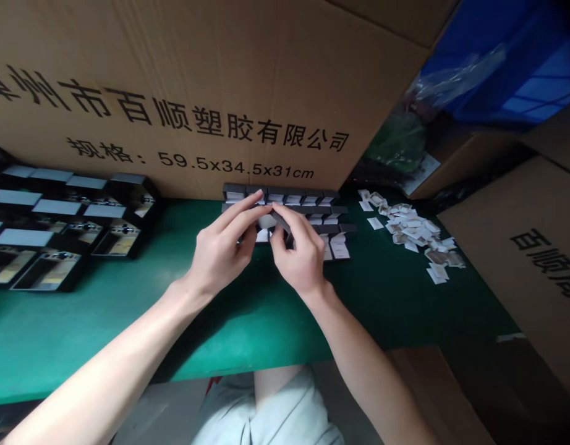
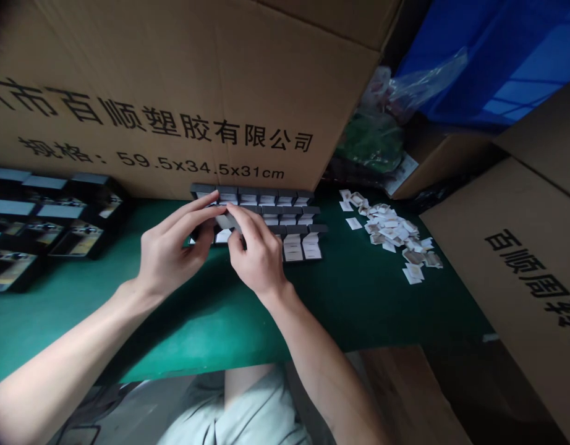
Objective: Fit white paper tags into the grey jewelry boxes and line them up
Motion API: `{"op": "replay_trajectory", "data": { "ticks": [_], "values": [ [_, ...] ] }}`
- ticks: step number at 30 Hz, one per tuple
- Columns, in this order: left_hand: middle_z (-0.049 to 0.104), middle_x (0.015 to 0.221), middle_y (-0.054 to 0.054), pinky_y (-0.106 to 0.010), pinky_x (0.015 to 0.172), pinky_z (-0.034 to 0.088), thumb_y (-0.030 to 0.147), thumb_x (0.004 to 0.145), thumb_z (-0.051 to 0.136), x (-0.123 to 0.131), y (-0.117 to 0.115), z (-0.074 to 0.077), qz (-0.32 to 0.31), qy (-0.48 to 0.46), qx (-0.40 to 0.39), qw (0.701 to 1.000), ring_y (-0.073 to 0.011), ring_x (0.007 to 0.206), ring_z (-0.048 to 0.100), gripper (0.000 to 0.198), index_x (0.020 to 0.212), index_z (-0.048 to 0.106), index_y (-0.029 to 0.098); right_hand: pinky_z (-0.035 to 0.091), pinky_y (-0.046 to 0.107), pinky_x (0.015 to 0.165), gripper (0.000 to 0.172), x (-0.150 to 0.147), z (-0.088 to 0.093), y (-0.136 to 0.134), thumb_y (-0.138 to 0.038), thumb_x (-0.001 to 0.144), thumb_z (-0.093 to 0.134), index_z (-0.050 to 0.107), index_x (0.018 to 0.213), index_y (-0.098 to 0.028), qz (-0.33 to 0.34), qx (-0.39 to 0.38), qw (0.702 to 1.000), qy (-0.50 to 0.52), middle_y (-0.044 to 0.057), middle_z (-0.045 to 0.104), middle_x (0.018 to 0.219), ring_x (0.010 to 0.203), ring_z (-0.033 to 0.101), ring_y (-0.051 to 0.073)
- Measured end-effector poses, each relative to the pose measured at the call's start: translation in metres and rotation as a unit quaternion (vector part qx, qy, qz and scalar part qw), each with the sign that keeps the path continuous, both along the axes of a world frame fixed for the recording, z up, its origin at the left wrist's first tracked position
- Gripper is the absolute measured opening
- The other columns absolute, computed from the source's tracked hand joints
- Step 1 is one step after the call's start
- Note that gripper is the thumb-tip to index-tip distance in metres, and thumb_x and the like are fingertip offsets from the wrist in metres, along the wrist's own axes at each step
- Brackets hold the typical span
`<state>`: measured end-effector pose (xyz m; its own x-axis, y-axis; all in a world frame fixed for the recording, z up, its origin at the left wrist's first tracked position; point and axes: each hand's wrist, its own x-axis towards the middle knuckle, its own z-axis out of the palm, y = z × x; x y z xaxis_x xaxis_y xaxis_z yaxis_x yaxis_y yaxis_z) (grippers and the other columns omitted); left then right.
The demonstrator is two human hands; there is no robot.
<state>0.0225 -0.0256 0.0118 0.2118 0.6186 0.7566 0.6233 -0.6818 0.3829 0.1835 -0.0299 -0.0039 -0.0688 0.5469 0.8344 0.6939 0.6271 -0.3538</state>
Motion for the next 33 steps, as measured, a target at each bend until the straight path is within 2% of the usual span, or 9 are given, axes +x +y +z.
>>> {"op": "replay_trajectory", "data": {
  "ticks": [4,9,14,17,26,33],
  "values": [
    [0.070,0.142,-0.007,-0.030,0.103,0.059,0.011,0.097,0.054,0.0018,-0.0008,0.0013,-0.010,-0.013,0.010,1.000,-0.0214,0.122,0.072,0.035,0.125,0.071,0.023,0.061,0.030,0.103,0.039,0.0005,0.0005,-0.0004,-0.010,0.100,0.045,0.065,0.130,-0.024,-0.018,0.019,1.000,0.003,0.007,0.077,0.120,0.113,0.074,0.017],
    [0.072,0.138,-0.006,-0.029,0.101,0.060,0.008,0.096,0.054,0.0029,-0.0017,-0.0018,-0.012,-0.013,0.015,1.000,-0.0210,0.121,0.073,0.037,0.124,0.072,0.023,0.062,0.031,0.101,0.038,-0.0005,0.0008,-0.0001,-0.008,0.097,0.047,0.064,0.128,-0.023,-0.014,0.027,0.999,0.016,0.007,0.076,0.117,0.111,0.074,0.018],
    [0.075,0.133,-0.006,-0.026,0.097,0.061,0.005,0.094,0.054,0.0032,-0.0012,-0.0055,-0.017,-0.011,0.028,0.999,-0.0201,0.117,0.075,0.037,0.122,0.072,0.022,0.063,0.032,0.097,0.036,-0.0005,0.0023,-0.0015,-0.009,0.096,0.050,0.065,0.125,-0.023,-0.015,-0.007,0.999,0.031,0.008,0.076,0.112,0.105,0.074,0.020],
    [0.076,0.132,-0.005,-0.026,0.097,0.062,0.006,0.095,0.055,0.0026,-0.0008,-0.0050,-0.012,-0.009,0.025,1.000,-0.0202,0.116,0.075,0.037,0.122,0.072,0.023,0.063,0.030,0.095,0.035,-0.0003,0.0025,-0.0022,-0.008,0.095,0.052,0.068,0.122,-0.022,-0.015,0.000,0.999,0.038,0.007,0.077,0.109,0.102,0.075,0.019],
    [0.075,0.133,-0.004,-0.029,0.099,0.062,0.011,0.098,0.053,0.0006,-0.0024,-0.0018,0.000,-0.002,0.012,1.000,-0.0209,0.118,0.075,0.035,0.125,0.072,0.024,0.063,0.027,0.097,0.034,-0.0005,-0.0017,-0.0011,-0.014,0.099,0.049,0.069,0.126,-0.020,-0.022,0.027,0.999,0.013,0.008,0.079,0.114,0.104,0.077,0.018],
    [0.080,0.122,-0.004,-0.027,0.093,0.063,0.008,0.096,0.053,0.0023,-0.0019,-0.0017,0.001,-0.008,0.034,0.999,-0.0195,0.109,0.078,0.035,0.120,0.074,0.023,0.063,0.028,0.097,0.035,-0.0007,-0.0036,-0.0013,-0.014,0.101,0.046,0.070,0.125,-0.021,-0.042,-0.001,0.999,-0.003,0.008,0.080,0.113,0.103,0.078,0.018]
  ]
}}
